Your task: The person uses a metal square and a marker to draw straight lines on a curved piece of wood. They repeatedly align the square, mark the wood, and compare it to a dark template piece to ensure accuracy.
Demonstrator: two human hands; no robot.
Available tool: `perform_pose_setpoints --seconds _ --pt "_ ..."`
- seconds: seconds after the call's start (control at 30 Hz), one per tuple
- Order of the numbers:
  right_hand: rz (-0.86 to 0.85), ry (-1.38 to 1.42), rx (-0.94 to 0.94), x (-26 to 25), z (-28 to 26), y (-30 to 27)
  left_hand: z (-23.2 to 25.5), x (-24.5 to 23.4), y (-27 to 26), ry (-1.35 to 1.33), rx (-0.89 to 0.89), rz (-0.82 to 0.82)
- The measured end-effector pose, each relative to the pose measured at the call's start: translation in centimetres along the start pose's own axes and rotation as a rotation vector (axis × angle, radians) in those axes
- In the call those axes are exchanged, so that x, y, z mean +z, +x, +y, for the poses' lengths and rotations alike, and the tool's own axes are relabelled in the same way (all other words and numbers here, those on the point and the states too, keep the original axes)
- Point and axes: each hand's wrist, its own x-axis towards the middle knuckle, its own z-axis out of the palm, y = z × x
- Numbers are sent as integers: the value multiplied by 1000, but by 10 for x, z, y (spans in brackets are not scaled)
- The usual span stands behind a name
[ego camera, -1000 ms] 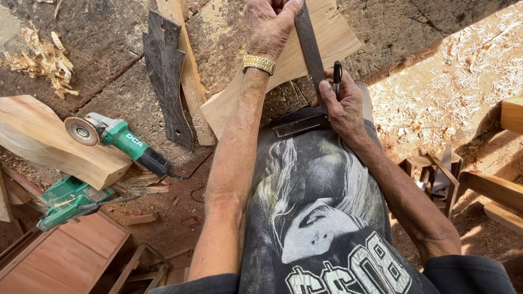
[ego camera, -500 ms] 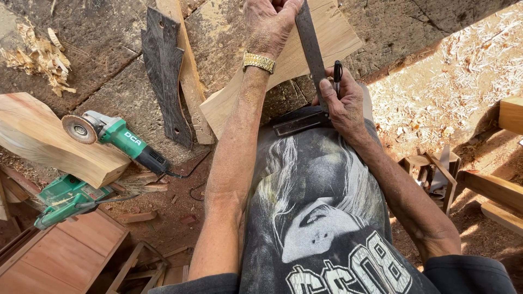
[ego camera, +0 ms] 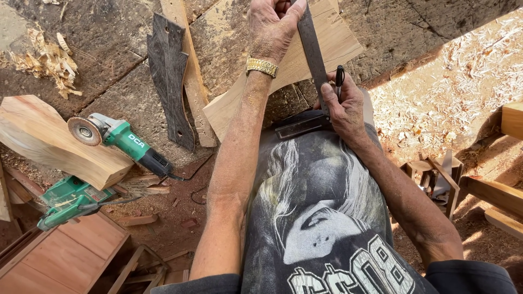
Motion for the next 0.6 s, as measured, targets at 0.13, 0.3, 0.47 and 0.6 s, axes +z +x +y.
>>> perform_pose_setpoints --seconds 0.13,0.3,0.47,0.6 --pt "-6 22 -38 0 2 1 -6 0 1 -35 -29 -11" --pt "1 18 -18 -1 3 0 2 -1 1 2 -29 3" --pt "0 16 -12 0 4 0 0 -2 1 0 3 19" --pt "0 24 -12 -1 3 -1 -7 -1 1 72 -17 18"
